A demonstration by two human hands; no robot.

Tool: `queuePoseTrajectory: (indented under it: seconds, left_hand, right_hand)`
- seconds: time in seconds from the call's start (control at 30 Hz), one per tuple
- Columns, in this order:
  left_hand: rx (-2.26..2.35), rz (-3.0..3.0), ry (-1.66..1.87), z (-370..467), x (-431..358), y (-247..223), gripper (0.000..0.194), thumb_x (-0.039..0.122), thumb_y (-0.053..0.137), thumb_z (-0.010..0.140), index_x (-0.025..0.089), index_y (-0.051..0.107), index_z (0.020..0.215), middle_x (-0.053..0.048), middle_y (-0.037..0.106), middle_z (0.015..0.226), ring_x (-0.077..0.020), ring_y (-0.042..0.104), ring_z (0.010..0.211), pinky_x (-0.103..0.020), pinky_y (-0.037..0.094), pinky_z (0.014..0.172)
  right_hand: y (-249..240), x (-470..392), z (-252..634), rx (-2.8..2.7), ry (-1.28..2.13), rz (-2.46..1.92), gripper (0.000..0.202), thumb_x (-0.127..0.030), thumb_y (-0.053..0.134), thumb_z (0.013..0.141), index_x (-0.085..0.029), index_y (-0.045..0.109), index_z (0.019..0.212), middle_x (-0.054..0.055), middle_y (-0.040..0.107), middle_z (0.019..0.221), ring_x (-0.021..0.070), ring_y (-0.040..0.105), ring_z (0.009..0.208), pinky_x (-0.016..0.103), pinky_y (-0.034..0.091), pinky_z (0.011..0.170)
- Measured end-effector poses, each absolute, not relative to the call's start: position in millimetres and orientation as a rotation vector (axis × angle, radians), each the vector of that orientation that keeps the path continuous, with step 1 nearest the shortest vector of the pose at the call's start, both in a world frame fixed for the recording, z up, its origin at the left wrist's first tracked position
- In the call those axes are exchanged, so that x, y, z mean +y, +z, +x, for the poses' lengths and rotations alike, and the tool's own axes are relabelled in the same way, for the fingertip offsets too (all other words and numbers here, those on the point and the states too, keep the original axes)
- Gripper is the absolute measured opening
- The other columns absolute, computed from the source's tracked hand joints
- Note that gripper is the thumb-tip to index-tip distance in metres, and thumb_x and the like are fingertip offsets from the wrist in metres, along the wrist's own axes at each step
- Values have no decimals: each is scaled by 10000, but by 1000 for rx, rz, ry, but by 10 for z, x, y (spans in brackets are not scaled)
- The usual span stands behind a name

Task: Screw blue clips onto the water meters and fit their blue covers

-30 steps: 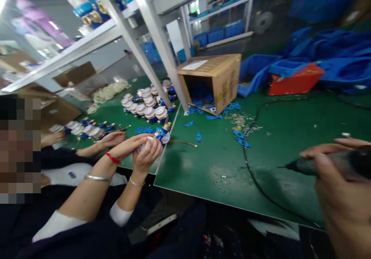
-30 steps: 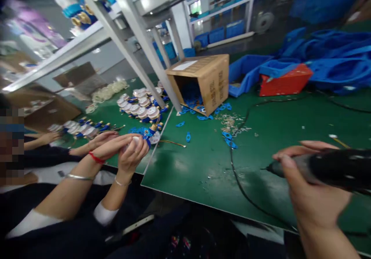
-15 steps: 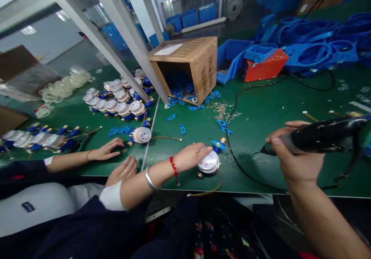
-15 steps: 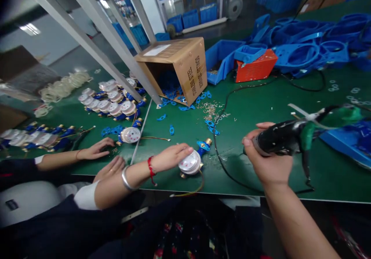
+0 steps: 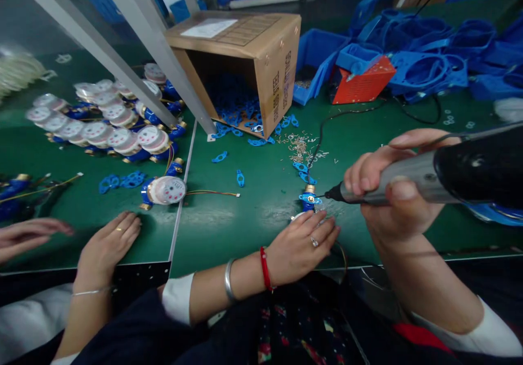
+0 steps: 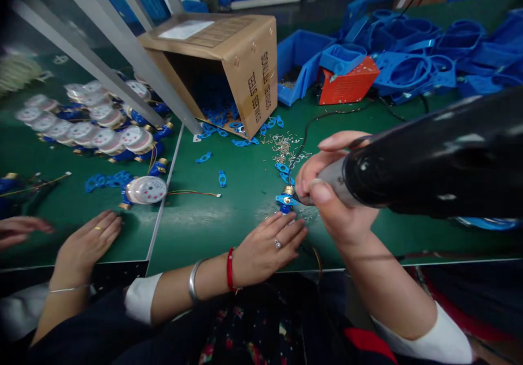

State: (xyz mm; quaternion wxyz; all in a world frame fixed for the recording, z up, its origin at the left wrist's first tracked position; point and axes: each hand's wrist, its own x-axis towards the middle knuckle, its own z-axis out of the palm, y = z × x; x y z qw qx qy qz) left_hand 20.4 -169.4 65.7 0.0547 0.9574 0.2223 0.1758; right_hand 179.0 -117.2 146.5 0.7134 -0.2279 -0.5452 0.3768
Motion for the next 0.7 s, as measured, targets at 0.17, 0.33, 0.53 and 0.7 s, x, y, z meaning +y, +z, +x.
queuePoseTrajectory:
  seconds: [0.17,0.33,0.53,0.7]
  left_hand:
    - [707,2913,574,241,-1666,600,419,232,434,925,74,438,1312,-113,481,1355,-238,382,1306,-377,339,1108]
    - [668,2892,560,223,-1626,638,413,224,420,926,65,446,1306,-125,488,1347,-244,400,1293,-373,359,1094]
    - [644,2865,563,227,-1611,608,422,217,419,924,54,436,1313,-135,484,1344,-256,404,1288,-381,357,1092]
    - [609,2867,555,225,-1594,633,402,197,399,927,54,454,1299,-130,501,1328,-258,407,1283,-382,370,1080]
  right_hand:
    - [1344,-1011,1693,-1245,871,-575,307,-247,665,728,-219,515,994,-61,552,584,124,524,461,278,436,422]
    - [1293,-933,1668,-1237,872,-631,308,-293,685,721,-238,531,982,-62,546,562,130,521,440,281,439,406]
    - [1294,-908,1676,-1292,974,-632,312,-318,710,704,-256,529,951,-65,531,553,122,493,409,266,406,361]
    - [1270,-814,1638,-1399,1060,-640,350,-437,704,665,-277,546,933,-78,522,504,117,453,360,259,362,334]
